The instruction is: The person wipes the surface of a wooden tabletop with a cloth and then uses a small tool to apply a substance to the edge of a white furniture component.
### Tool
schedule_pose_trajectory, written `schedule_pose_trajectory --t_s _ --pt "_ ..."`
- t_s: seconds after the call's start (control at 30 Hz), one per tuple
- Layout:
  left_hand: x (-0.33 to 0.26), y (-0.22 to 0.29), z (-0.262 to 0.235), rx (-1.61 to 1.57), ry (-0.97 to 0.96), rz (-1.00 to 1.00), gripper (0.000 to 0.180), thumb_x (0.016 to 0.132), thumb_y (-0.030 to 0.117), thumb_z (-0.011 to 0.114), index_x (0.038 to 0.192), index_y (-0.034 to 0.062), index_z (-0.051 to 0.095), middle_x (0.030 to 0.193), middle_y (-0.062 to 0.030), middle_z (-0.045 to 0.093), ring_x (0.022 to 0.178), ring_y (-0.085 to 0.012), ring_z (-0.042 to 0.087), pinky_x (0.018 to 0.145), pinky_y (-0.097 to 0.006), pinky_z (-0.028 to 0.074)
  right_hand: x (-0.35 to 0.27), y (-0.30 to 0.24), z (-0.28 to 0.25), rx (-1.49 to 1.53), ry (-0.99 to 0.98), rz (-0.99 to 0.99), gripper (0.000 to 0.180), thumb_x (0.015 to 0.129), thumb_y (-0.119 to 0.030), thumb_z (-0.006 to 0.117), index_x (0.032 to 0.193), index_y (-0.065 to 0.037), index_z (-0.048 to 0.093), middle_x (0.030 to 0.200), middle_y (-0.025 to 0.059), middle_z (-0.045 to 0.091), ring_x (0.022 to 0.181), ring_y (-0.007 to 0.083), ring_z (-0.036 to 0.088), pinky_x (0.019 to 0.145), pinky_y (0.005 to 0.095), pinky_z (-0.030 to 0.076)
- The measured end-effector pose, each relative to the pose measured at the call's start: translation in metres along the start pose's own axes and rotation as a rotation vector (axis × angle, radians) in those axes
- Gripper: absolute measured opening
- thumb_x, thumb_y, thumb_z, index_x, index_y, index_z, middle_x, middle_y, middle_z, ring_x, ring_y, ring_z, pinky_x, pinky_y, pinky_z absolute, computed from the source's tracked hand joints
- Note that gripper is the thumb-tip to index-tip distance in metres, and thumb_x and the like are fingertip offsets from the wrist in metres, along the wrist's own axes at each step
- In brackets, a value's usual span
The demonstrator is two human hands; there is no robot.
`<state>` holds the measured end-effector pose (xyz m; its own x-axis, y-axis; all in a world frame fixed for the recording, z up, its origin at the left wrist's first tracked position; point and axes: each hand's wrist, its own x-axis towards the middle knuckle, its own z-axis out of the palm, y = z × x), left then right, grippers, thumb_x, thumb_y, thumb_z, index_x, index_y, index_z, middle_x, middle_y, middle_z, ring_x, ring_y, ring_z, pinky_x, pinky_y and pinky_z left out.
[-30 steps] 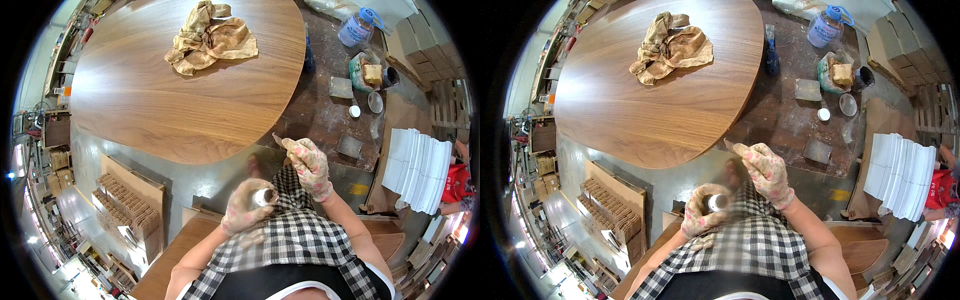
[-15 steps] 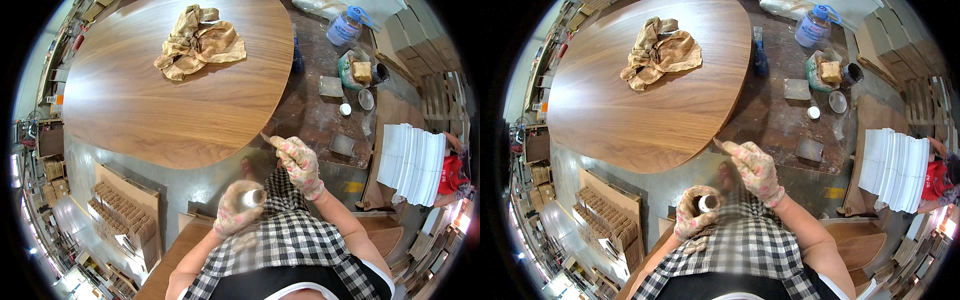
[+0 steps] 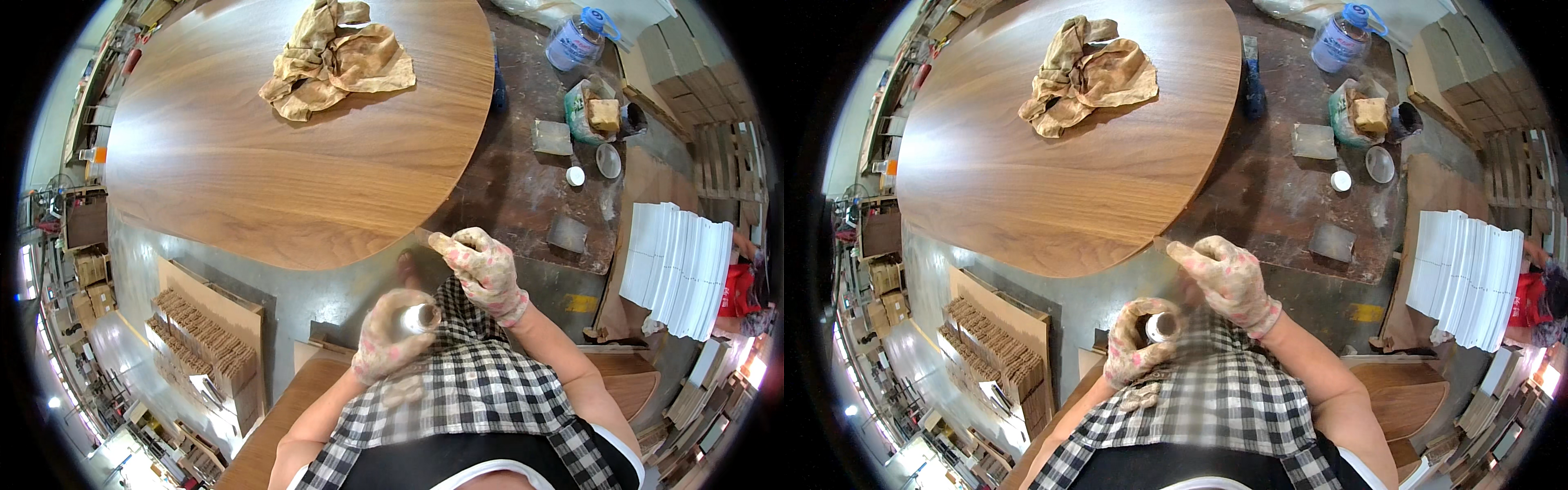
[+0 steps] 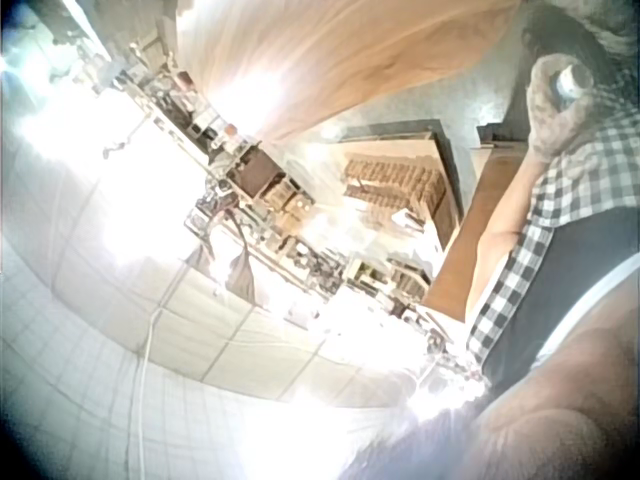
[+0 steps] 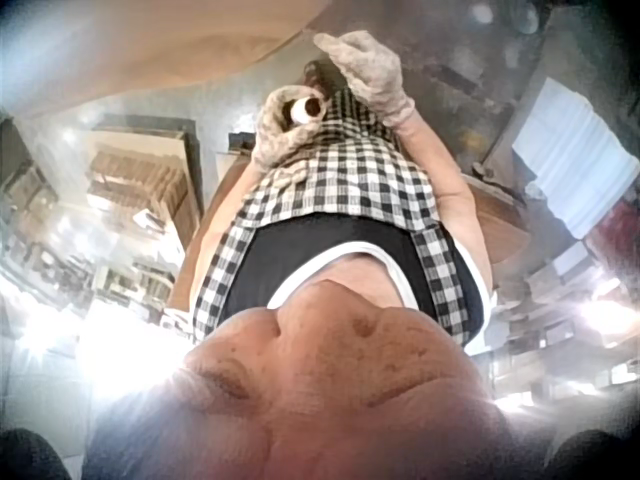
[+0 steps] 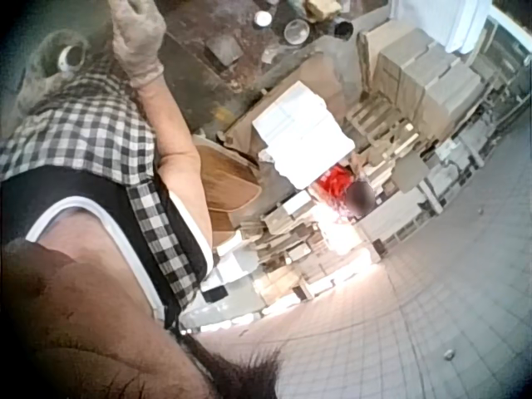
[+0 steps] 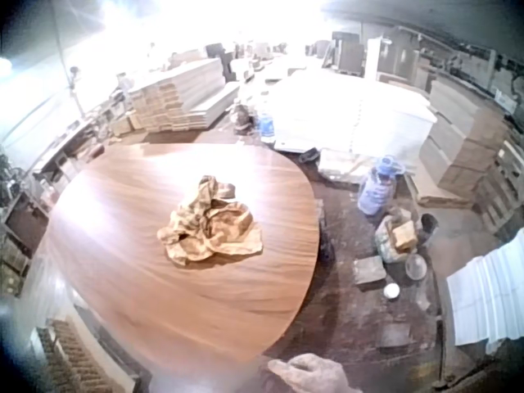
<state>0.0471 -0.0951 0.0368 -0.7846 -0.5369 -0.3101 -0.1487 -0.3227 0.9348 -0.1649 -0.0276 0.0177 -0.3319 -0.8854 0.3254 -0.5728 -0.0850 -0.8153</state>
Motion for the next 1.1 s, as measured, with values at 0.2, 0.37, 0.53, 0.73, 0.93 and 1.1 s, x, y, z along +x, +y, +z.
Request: schedule_pose_trajectory --t_s 0.2,0.37,0.53,0.73,0.93,1.1 --pt "-0.001 -0.001 -0.001 0.030 0.010 0.009 0.050 0.076 0.011 0.079 0.119 0.0043 0.055 0.114 -0.0118 0.065 0.106 -0.0246 0.063 0.093 -0.038 0.049 0.000 0.000 0.000 0.014 -0.006 -0.066 0.052 0.073 0.001 0.066 0.123 -0.012 0.066 0.087 0.0082 0.063 0.072 0.0247 0.065 0.061 0.0330 0.054" --pt "-0.001 -0.003 -0.001 -0.002 0.031 0.004 0.051 0.075 0.012 0.079 0.119 0.0040 0.054 0.114 -0.0121 0.065 0.107 -0.0255 0.063 0.094 -0.038 0.049 0.000 -0.001 -0.001 0.040 -0.029 -0.051 0.051 0.074 0.002 0.063 0.124 -0.012 0.065 0.089 0.0089 0.063 0.073 0.0248 0.065 0.062 0.0333 0.054" --pt "-0.002 -0.003 -0.001 -0.028 0.027 -0.010 0.051 0.075 0.012 0.080 0.119 0.0039 0.054 0.115 -0.0124 0.064 0.107 -0.0256 0.062 0.094 -0.038 0.049 -0.002 -0.007 -0.004 0.125 -0.085 0.066 0.048 0.076 0.001 0.061 0.123 -0.010 0.066 0.089 0.0102 0.063 0.075 0.0263 0.065 0.064 0.0340 0.054" --pt "-0.002 -0.005 -0.002 -0.024 0.014 0.023 0.052 0.075 0.011 0.081 0.119 0.0039 0.055 0.116 -0.0126 0.064 0.108 -0.0246 0.062 0.095 -0.038 0.049 -0.002 -0.007 0.005 0.039 -0.105 0.040 0.044 0.079 0.000 0.062 0.122 -0.008 0.066 0.091 0.0116 0.063 0.075 0.0269 0.066 0.064 0.0334 0.054" --pt "-0.002 0.000 -0.002 -0.052 0.021 0.015 0.051 0.076 0.011 0.080 0.119 0.0036 0.055 0.117 -0.0121 0.063 0.109 -0.0228 0.061 0.094 -0.037 0.049 0.000 -0.010 0.002 0.272 -0.051 0.052 0.042 0.083 0.002 0.060 0.124 -0.006 0.065 0.088 0.0114 0.064 0.072 0.0234 0.066 0.065 0.0312 0.054" --pt "-0.001 0.000 0.000 -0.072 0.010 0.035 0.052 0.076 0.010 0.080 0.120 0.0036 0.054 0.118 -0.0112 0.062 0.108 -0.0217 0.061 0.094 -0.036 0.049 -0.002 -0.016 0.004 0.468 -0.095 0.460 0.031 0.101 -0.007 0.051 0.131 -0.001 0.059 0.078 0.0021 0.063 0.056 0.0044 0.050 0.052 0.0198 0.043"
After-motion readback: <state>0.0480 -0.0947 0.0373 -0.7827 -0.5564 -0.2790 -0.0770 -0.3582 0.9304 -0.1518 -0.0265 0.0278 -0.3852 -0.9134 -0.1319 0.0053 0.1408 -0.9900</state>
